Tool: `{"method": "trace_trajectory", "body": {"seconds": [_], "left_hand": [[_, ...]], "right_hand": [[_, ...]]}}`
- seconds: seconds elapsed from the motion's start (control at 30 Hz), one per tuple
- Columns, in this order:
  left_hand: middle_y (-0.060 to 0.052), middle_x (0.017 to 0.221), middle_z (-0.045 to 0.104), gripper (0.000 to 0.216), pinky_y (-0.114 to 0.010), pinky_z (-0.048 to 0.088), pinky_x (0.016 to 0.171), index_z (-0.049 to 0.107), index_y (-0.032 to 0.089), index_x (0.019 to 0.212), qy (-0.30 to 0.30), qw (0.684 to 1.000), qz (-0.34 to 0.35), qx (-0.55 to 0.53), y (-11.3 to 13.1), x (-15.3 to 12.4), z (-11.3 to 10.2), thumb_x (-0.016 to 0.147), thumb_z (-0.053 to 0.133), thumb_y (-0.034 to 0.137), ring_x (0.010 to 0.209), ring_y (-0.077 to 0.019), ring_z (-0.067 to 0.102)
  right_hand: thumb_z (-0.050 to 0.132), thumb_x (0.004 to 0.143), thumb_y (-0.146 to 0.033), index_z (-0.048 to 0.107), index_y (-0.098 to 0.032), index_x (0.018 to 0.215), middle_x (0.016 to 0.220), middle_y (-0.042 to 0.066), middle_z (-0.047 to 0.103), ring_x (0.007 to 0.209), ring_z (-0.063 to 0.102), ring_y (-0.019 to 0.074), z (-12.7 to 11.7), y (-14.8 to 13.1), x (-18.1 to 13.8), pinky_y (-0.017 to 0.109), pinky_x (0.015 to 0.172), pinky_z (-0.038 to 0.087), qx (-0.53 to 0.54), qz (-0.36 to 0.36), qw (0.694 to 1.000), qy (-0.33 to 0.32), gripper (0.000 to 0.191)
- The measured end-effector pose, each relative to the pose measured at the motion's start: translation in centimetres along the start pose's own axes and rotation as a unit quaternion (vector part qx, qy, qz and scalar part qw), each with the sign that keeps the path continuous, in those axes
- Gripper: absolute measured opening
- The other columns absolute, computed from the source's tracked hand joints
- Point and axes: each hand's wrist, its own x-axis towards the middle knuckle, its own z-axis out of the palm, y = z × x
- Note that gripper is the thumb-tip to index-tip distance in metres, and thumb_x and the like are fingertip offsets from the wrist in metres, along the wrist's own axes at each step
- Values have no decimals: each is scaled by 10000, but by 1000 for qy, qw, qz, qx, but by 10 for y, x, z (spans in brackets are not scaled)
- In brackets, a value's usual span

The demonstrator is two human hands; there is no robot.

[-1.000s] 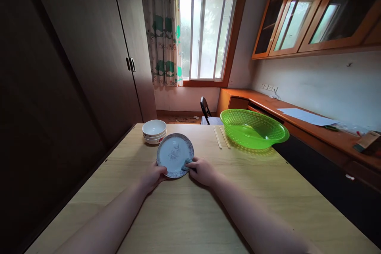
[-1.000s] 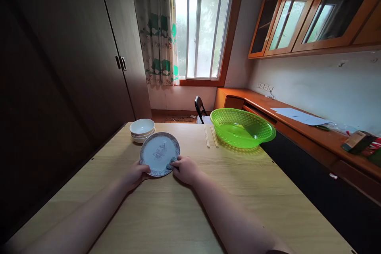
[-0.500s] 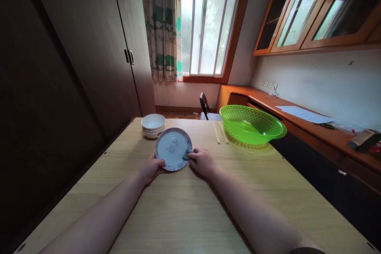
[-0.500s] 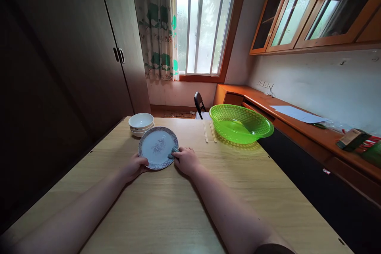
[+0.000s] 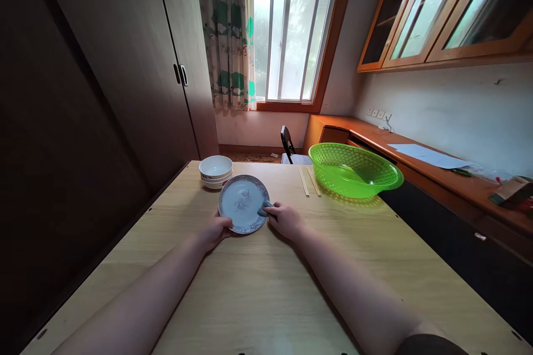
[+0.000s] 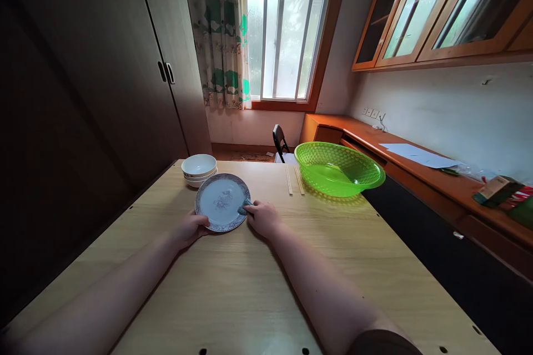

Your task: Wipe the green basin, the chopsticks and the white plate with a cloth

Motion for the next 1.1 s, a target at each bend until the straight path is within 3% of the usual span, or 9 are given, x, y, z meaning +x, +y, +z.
{"method": "trace_trajectory", "body": {"seconds": [0.43,0.7,0.87,1.1], "left_hand": [[-119,939,726,560,-468,598,784,579,110,996,-11,999,27,19,-1,-3,-4,446,547,15,930,-322,691],[-100,900,720,502,-446,576,774,597,135,931,-11,998,42,38,0,-3,-4,437,548,54,913,-311,680],[-74,847,707,463,-383,553,755,610,133,897,-2,996,61,60,-1,-2,0,440,549,92,906,-293,661],[-80,954,707,568,-347,543,737,583,129,1041,7,995,90,53,0,1,-3,474,572,85,974,-296,648]], "right_hand": [[510,911,-275,701,-252,1183,973,65,695,812,638,166,0,-5,-1,258,734,447,18,-14,1000,-6,333],[560,894,-253,719,-256,1140,1062,66,704,891,662,172,8,-1,-5,276,822,484,89,-118,989,-11,293],[567,897,-262,713,-260,1151,1086,69,707,919,669,179,12,1,-6,284,841,492,94,-99,991,-1,293],[565,904,-283,724,-272,1125,1042,65,713,885,667,172,10,-1,-2,275,817,486,76,-91,993,5,272]]}}
